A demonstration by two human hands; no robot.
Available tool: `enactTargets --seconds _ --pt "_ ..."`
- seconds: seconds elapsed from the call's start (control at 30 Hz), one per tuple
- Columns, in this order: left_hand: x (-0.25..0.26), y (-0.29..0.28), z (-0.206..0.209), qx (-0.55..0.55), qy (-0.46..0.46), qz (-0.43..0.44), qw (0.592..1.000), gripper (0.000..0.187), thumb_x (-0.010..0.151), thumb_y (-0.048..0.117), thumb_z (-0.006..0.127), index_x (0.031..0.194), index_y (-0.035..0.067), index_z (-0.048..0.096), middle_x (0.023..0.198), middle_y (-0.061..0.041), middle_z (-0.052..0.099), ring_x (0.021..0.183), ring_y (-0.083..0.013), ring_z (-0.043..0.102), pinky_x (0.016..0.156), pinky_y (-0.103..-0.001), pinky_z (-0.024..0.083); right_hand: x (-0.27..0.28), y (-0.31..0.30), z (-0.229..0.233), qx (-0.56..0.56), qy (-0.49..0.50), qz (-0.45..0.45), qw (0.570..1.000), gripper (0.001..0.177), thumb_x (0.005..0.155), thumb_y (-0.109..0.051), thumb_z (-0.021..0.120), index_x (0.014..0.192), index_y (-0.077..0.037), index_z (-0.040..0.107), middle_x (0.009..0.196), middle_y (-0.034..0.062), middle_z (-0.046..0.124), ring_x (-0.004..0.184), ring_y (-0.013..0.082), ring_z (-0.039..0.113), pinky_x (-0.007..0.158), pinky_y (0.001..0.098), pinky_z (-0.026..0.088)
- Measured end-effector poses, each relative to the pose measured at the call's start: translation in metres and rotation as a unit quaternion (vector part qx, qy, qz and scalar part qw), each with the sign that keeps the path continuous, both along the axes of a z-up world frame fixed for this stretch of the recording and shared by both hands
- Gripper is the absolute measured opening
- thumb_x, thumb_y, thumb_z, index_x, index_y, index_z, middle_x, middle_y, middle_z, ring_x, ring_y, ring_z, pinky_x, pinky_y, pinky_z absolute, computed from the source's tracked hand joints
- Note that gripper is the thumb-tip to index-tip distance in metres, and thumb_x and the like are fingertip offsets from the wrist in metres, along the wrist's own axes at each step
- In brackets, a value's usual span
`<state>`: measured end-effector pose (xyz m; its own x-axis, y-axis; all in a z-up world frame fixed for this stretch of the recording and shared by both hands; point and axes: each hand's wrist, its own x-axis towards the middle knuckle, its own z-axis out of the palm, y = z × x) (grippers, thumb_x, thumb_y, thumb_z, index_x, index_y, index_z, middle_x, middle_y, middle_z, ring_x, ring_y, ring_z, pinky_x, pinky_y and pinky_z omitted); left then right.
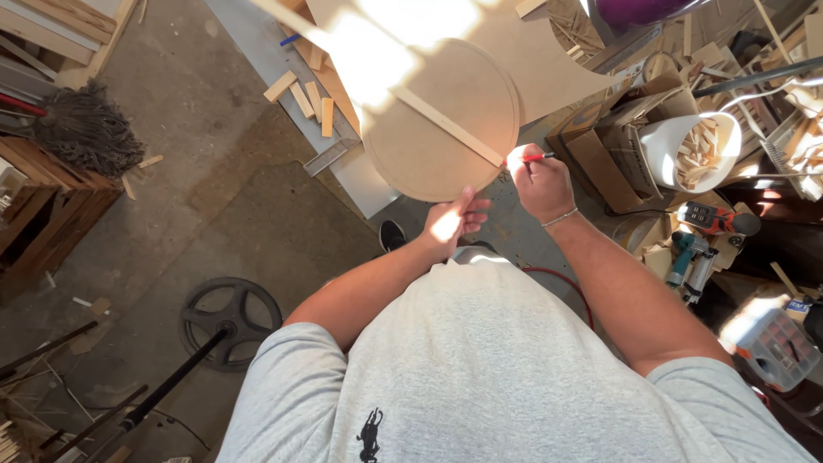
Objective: Marking a circular wooden board with a pencil and straight edge before securing a guide with a C-clamp
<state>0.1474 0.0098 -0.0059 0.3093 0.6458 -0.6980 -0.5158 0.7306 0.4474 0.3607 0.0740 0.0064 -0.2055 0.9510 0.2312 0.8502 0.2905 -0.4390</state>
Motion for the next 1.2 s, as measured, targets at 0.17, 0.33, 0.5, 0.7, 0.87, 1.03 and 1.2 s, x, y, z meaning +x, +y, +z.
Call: enactTargets --seconds 0.17,0.33,0.5,0.7,0.87,1.03,1.2 --pt "0.002 0.019 0.025 0.019 0.019 -0.007 1.0 0.054 0.105 0.049 0.061 0.131 0.002 0.065 0.109 -0.014 0.078 0.077 -0.0186 0.076 0.063 -0.027 0.062 -0.032 0.01 0.032 0.015 -0.009 0.003 1.0 0.008 0.094 -0.014 0.055 0.086 -0.017 0.053 0.059 0.0095 0.053 0.061 0.0354 0.065 0.059 0.0439 0.056" --pt "0.003 0.021 0.018 0.065 0.042 -0.09 0.993 0.067 0.107 0.063 0.044 0.142 0.008 0.059 0.107 -0.011 0.079 0.08 -0.0177 0.074 0.066 -0.028 0.06 -0.044 0.012 0.046 -0.005 0.009 0.01 1.0 0.007 0.094 -0.011 0.053 0.088 -0.015 0.053 0.062 0.0107 0.058 0.063 0.0365 0.066 0.061 0.0452 0.057" --pt "-0.027 0.012 0.034 0.177 0.253 -0.243 0.92 0.042 0.087 0.059 0.074 0.078 0.018 0.078 0.068 -0.003 0.073 0.066 -0.0176 0.071 0.061 -0.028 0.056 -0.052 0.016 0.062 0.013 -0.008 0.01 1.0 0.008 0.093 -0.011 0.053 0.086 -0.01 0.05 0.062 0.0159 0.056 0.065 0.0443 0.064 0.058 0.0514 0.054" --pt "-0.1 0.071 0.151 0.339 0.333 -0.07 0.877 0.02 0.092 0.026 0.069 0.106 0.013 0.065 0.113 -0.008 0.063 0.1 -0.026 0.058 0.097 -0.037 0.048 -0.046 0.016 0.068 -0.025 0.093 -0.003 0.995 0.015 0.098 -0.016 0.052 0.083 -0.012 0.05 0.068 0.0173 0.057 0.072 0.0437 0.065 0.067 0.0531 0.053" --pt "-0.111 0.13 0.136 0.465 0.652 -0.321 0.505 0.059 0.096 0.029 0.07 0.149 0.013 0.051 0.153 -0.017 0.049 0.143 -0.0386 0.044 0.117 -0.053 0.037 -0.039 0.021 0.075 0.005 0.17 -0.004 0.985 0.02 0.099 -0.015 0.058 0.08 -0.011 0.058 0.072 0.0163 0.061 0.074 0.0395 0.066 0.069 0.0475 0.052" --pt "-0.104 0.142 0.126 0.488 0.655 -0.37 0.443 0.05 0.094 0.036 0.073 0.14 0.019 0.062 0.149 -0.01 0.055 0.146 -0.0319 0.043 0.12 -0.049 0.034 -0.046 0.023 0.172 0.006 0.317 -0.02 0.948 0.019 0.103 -0.012 0.06 0.087 -0.014 0.069 0.088 0.0055 0.072 0.087 0.0207 0.069 0.083 0.0337 0.053" --pt "-0.096 0.146 0.113 0.547 0.617 -0.283 0.49 0.023 0.097 0.027 0.066 0.112 0.01 0.072 0.128 -0.009 0.067 0.128 -0.0295 0.056 0.118 -0.049 0.035 -0.035 0.0 0.365 -0.107 0.471 0.324 0.813 0.061 0.113 -0.058 0.03 0.066 -0.02 0.033 0.06 -0.0036 0.031 0.05 0.012 0.027 0.049 0.0293 0.025"
